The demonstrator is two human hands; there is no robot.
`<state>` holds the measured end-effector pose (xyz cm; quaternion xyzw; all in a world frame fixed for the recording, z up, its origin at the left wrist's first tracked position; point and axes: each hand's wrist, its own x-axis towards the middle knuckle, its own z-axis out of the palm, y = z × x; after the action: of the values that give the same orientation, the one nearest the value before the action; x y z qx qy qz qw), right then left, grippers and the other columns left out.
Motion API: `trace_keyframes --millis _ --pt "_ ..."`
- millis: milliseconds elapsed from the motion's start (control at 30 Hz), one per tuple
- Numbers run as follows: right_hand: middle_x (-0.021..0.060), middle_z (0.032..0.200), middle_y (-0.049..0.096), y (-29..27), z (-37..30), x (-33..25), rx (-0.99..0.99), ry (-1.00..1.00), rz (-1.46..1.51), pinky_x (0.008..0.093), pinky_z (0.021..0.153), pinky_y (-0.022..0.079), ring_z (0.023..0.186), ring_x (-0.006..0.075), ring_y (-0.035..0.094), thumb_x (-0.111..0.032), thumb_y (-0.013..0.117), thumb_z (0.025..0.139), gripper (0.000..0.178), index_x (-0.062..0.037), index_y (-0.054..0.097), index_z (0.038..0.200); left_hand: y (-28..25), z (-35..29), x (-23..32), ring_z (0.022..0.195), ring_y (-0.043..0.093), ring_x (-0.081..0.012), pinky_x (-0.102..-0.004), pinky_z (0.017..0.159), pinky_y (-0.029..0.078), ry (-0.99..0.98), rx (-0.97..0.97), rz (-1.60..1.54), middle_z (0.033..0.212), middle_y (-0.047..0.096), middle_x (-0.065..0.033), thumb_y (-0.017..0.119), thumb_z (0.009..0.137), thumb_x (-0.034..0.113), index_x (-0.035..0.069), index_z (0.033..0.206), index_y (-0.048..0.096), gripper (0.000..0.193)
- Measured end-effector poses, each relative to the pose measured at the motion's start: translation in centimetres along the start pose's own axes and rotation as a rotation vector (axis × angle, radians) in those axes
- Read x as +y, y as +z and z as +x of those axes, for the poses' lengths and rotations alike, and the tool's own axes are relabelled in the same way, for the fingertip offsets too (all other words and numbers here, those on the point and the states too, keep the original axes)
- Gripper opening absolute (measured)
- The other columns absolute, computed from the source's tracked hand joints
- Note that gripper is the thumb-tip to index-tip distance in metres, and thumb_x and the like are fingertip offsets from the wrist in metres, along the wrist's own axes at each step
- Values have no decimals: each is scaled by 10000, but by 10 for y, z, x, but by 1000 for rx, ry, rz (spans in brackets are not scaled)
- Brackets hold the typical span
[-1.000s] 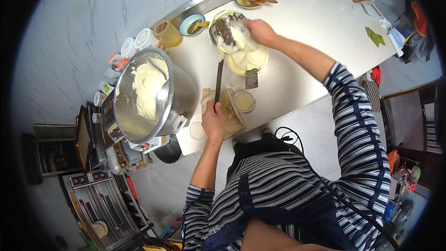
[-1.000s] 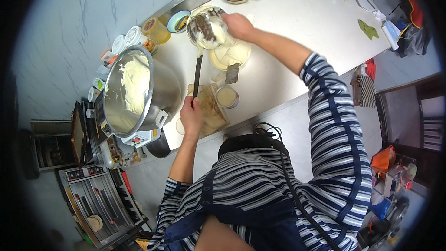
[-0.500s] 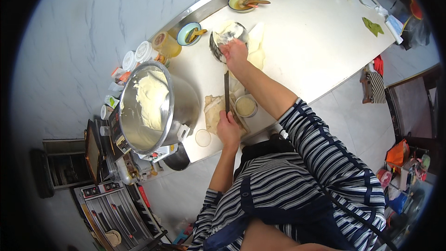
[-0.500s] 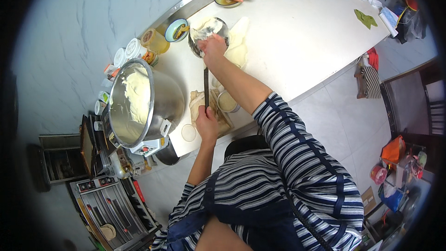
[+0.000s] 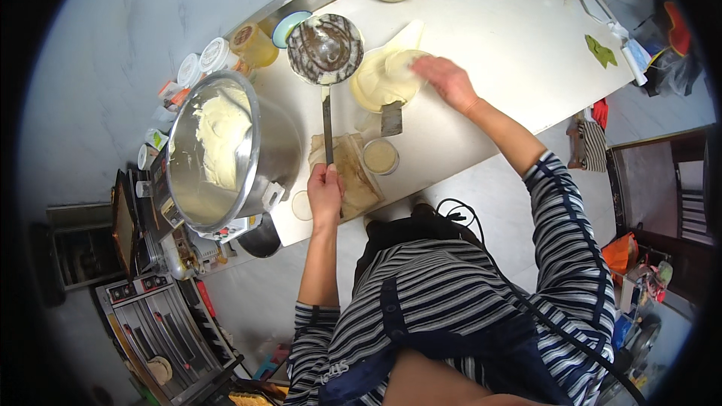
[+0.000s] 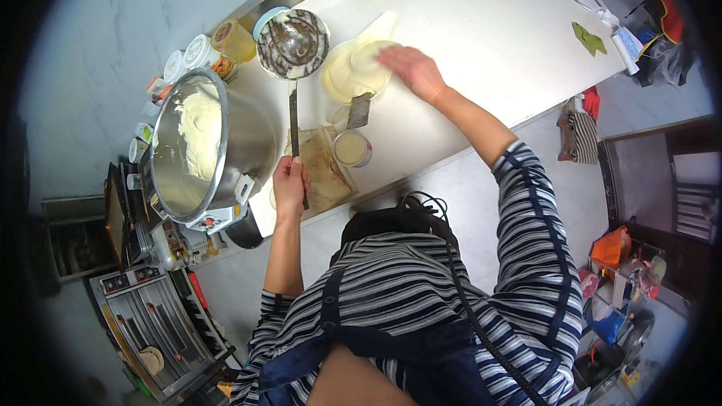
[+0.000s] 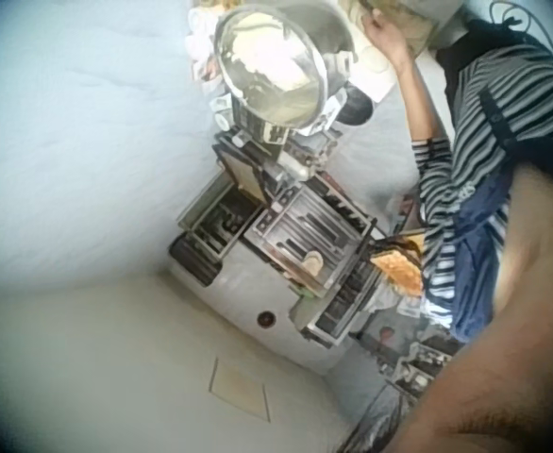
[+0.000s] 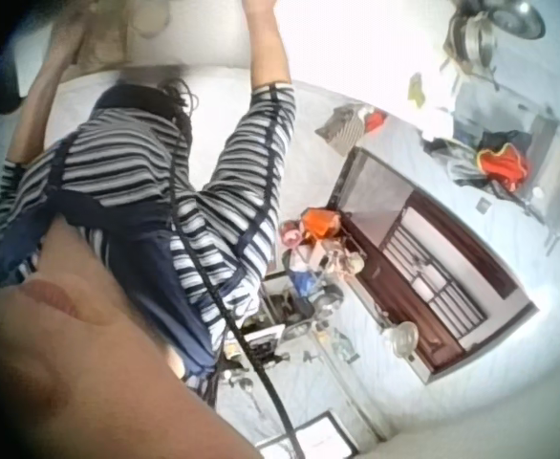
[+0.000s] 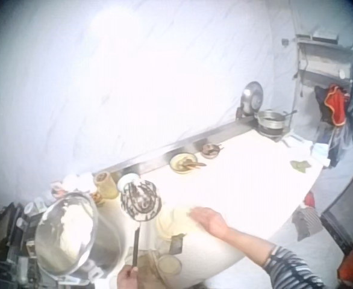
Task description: The person scoops dough from a stand mixer bowl into a white bowl using a ladle and a bench scraper, then washes the mixer whisk attachment in the sink with a sponge and running water.
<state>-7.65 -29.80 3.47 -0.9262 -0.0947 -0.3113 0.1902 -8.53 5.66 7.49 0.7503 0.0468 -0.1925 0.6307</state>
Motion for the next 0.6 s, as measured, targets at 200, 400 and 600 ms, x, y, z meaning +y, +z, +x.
trace_keyframes --millis 200,400,600 --pt "59 1217 595 -19 -46 16 -293 -256 -118 334 1000 422 1185 254 506 -76 526 777 391 -106 622 1155 4 -5 12 448 371 -90 -246 406 305 -75 -101 -85 557 420 2 478 964 141 62 745 470 233" --pt "67 1012 648 -75 -4 11 -194 -292 -158 338 881 478 971 237 603 -57 548 750 315 -79 636 1051 2 -5 -3 494 399 -78 -263 449 329 77 -15 172 576 438 11 517 941 146 43 769 476 204" --pt "83 770 554 -76 88 -32 -138 -211 -216 379 555 500 758 260 604 -84 537 776 175 -83 538 951 11 -10 -2 645 581 -352 -421 578 434 326 130 619 691 586 -184 545 903 173 25 879 516 152"
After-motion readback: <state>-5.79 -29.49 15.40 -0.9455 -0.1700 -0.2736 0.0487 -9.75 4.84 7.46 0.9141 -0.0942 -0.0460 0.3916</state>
